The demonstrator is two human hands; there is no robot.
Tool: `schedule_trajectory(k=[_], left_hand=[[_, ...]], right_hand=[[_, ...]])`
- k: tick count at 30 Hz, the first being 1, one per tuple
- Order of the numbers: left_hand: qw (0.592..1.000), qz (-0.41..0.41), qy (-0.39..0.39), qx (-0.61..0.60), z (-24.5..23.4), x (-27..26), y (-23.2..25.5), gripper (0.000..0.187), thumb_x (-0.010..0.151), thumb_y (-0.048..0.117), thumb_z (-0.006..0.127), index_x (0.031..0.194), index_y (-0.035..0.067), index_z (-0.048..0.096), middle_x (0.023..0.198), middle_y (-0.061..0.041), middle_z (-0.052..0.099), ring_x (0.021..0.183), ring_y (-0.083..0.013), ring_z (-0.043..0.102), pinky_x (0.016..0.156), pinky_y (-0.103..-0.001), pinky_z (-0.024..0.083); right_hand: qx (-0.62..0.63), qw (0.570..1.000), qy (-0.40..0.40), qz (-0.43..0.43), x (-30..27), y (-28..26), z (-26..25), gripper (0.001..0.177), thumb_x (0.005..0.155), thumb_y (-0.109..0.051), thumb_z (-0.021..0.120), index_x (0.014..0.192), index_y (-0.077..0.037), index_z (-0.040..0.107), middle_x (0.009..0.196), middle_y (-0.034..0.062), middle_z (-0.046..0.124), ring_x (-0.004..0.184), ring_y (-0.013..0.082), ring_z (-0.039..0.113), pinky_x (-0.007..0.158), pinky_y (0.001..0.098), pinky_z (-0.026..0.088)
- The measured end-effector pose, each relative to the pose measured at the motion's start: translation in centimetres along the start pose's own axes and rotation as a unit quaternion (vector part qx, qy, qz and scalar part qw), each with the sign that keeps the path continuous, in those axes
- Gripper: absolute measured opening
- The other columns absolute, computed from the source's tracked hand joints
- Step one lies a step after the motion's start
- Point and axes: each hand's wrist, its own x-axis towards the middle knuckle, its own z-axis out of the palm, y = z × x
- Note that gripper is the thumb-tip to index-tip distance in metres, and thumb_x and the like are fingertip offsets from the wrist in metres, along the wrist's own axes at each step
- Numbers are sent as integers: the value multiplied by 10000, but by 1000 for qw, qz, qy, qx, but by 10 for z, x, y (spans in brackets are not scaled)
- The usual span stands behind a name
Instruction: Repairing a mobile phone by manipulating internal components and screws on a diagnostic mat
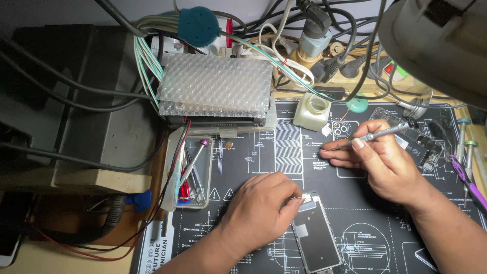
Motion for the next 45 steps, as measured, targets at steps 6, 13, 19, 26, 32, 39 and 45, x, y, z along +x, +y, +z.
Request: schedule_trajectory(k=[6,13,19,26,32,39,45], left_hand=[[1000,-11,-2,-13,-4,3,1,66,901,134,650,849,94,649,864,-37,675,735,-280,649,698,-408,500],[996,-80,26,-8,-7,3,-4,52,905,152,652,858,131,644,832,-20,638,706,-282,641,644,-426,507],[993,-115,35,-18,-6,2,-7,69,912,162,653,850,133,669,844,6,646,655,-186,681,619,-366,531],[993,-110,38,-7,-4,2,-10,81,911,171,630,857,131,676,828,11,667,648,-188,661,615,-372,522],[989,-144,26,-9,-4,3,-9,68,900,175,640,919,153,701,797,35,672,618,-170,660,588,-360,526],[988,-152,24,-17,-4,3,-10,71,897,171,632,913,149,698,814,42,676,598,-165,645,584,-354,519],[987,-159,23,-8,-3,3,-11,68,889,169,624,901,156,690,814,46,683,600,-166,646,571,-365,505]], right_hand=[[-16,999,-27,-34,-1,3,-8,58,1072,-153,364,1085,-133,311,1236,348,703,1014,408,802,774,390,670],[-133,986,-21,-94,-1,5,-15,86,1036,-109,465,1106,-70,433,1150,186,687,924,242,767,682,306,616],[-159,982,31,-101,-4,-13,-9,144,1015,-64,490,1134,8,451,1119,204,674,968,283,778,833,344,674],[-206,957,150,-136,-7,-26,-18,108,1054,40,497,1122,57,414,1122,255,650,1007,335,743,900,362,634],[-217,962,124,-107,-5,-17,-21,133,1016,5,535,1118,17,451,1111,218,699,1009,280,763,890,340,644],[-267,955,91,-91,-2,-12,-20,120,1025,-58,526,1111,-25,448,1133,150,741,1036,218,778,887,274,622],[-261,952,87,-131,-6,-17,-21,120,1009,-18,538,1107,-2,471,1126,204,723,1050,255,768,930,313,628]])
